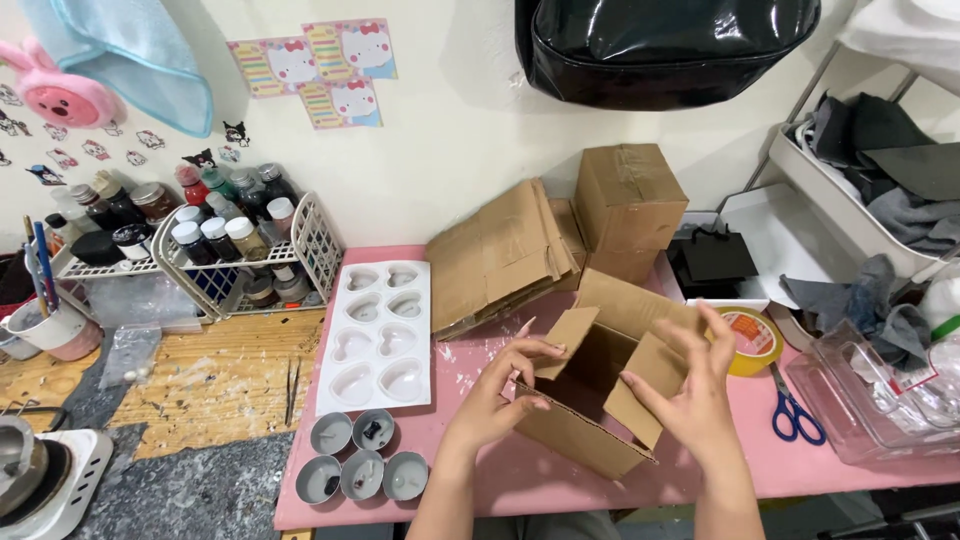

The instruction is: Packing small round items and square items into cardboard boxes and sealing them.

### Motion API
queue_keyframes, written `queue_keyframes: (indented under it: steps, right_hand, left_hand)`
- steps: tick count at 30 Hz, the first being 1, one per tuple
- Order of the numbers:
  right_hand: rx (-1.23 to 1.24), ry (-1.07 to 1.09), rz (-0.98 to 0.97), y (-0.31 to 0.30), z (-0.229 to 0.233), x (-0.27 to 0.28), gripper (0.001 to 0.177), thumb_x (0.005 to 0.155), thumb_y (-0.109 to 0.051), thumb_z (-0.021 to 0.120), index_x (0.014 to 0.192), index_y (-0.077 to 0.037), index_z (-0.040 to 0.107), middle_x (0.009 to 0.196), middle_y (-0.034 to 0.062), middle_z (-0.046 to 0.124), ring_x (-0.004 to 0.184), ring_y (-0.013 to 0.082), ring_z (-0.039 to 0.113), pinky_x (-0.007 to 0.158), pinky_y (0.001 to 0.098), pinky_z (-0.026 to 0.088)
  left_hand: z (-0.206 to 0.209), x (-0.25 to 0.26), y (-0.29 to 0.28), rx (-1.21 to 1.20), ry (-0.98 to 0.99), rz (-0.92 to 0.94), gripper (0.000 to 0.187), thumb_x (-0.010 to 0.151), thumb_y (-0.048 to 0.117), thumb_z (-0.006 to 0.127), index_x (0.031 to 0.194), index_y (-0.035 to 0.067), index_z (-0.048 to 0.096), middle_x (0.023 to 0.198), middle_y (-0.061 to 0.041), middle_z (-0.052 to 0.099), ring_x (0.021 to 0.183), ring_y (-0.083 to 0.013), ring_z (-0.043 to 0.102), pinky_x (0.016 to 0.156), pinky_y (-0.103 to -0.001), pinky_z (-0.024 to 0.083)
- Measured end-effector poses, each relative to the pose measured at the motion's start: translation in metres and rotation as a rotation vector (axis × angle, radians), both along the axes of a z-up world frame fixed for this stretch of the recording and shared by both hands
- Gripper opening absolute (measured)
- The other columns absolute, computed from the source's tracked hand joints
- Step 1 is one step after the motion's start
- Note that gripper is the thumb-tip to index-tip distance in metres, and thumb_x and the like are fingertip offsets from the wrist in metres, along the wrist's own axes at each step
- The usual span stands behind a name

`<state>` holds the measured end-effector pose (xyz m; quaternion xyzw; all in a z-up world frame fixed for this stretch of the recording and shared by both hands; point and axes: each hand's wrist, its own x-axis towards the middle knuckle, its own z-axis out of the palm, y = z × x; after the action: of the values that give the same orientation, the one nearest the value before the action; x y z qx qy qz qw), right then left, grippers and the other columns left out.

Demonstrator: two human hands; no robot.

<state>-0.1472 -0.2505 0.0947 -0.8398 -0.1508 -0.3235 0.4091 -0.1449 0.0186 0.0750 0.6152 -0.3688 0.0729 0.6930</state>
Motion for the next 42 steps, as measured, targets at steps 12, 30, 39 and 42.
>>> queue_keyframes:
  steps: [12,30,39,42]
  right_hand:
    - [0.651,0.395,0.255,-0.028,-0.095,0.025,0.054,0.085,0.005,0.076,0.137,0.002,0.060,0.125,0.0195,0.068,0.116,0.0251,0.064,0.101,0.0389,0.051]
    - [0.046,0.299,0.410,-0.011,-0.021,-0.026,0.040,0.101,-0.013,0.043,0.130,-0.002,0.069,0.150,0.0160,0.059,0.144,0.0318,0.052,0.118,0.0420,0.037]
    - [0.042,0.319,0.257,0.017,-0.006,-0.042,0.040,0.103,-0.025,0.049,0.128,-0.002,0.069,0.140,0.0159,0.064,0.131,0.0299,0.062,0.108,0.0387,0.046]
    - [0.041,0.250,0.331,0.012,-0.015,-0.043,0.041,0.105,-0.026,0.047,0.130,-0.002,0.068,0.144,0.0176,0.060,0.135,0.0315,0.058,0.111,0.0388,0.043]
  left_hand:
    - [-0.037,0.016,-0.008,-0.037,0.157,0.107,0.043,0.101,0.041,0.062,0.121,0.003,0.061,0.120,-0.007,0.068,0.117,-0.0204,0.061,0.104,-0.035,0.047]
    - [-0.018,0.019,-0.015,0.096,0.148,0.380,0.022,0.096,0.015,0.074,0.108,0.002,0.062,0.126,-0.011,0.055,0.118,-0.0203,0.056,0.101,-0.032,0.046]
    - [-0.012,0.022,-0.014,0.130,0.382,0.352,0.032,0.091,0.015,0.075,0.111,0.005,0.052,0.134,-0.014,0.066,0.121,-0.0208,0.061,0.103,-0.036,0.050]
    - [-0.009,0.022,-0.011,0.162,0.368,0.388,0.030,0.094,0.015,0.072,0.112,0.004,0.051,0.125,-0.015,0.069,0.117,-0.0208,0.061,0.100,-0.035,0.050]
